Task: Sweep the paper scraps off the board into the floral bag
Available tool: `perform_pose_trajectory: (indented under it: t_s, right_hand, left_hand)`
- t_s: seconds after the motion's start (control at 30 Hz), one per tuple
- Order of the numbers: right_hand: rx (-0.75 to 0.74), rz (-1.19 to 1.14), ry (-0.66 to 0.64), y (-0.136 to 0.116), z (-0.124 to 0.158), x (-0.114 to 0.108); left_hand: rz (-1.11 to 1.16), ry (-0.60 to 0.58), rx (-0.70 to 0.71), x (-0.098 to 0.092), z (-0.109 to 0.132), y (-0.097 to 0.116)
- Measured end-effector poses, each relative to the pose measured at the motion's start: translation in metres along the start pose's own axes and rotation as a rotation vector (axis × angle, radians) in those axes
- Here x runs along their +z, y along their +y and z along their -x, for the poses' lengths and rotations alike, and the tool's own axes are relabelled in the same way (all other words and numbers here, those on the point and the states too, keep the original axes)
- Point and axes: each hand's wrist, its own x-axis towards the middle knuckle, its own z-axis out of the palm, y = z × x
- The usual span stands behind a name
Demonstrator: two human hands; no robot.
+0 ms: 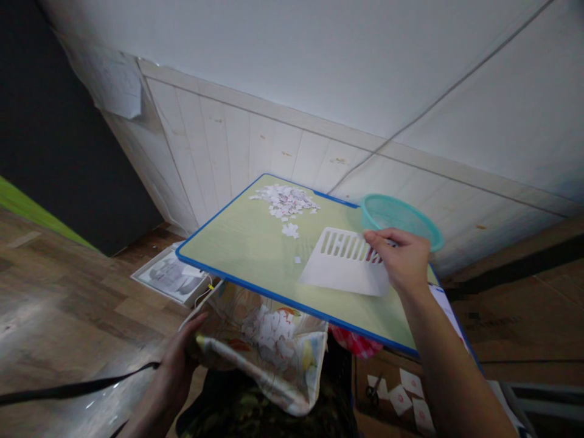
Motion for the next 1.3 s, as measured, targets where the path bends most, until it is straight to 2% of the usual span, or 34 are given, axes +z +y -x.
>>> perform_pose_trajectory:
  t_s: [0.13,0.2,0.27,0.37,0.47,0.63,0.8,1.07,1.3]
  right_hand:
    - [0.161,0.066,-0.426,-0.005,-0.02,0.039]
    - [0.139,0.115,-0.646,-0.01,-0.021,0.059]
    - [0.061,0.208,-0.804,-0.014,-0.02,0.075]
    - [-0.05,0.38,-0.926,-0.017,-0.017,0.09]
    - [-0.101,0.461,-0.949,-0.016,-0.014,0.098]
    - [-0.121,0.435,-0.955,-0.011,-0.013,0.107]
    - [-0.1,0.369,-0.928,-0.005,-0.018,0.112]
    - [-0.028,0.276,-0.843,0.013,-0.036,0.119]
    - [-0.007,0.209,-0.857,0.022,-0.044,0.123]
  left_hand:
    - [0.021,-0.016,0.024,-0.001,0.002,0.003]
    - [0.022,-0.027,0.016,0.001,0.005,0.006]
    - [0.025,-0.014,0.011,0.003,0.007,0.01]
    - [0.043,0.014,0.002,0.006,0.011,0.015]
    - [0.051,0.003,-0.006,0.006,0.012,0.015]
    - [0.062,0.013,0.028,0.007,0.015,0.016]
    - [0.067,0.024,-0.006,0.009,0.015,0.018]
    - [0.047,0.0,0.046,0.001,0.01,0.01]
    - [0.051,0.003,-0.025,-0.001,0.004,0.005]
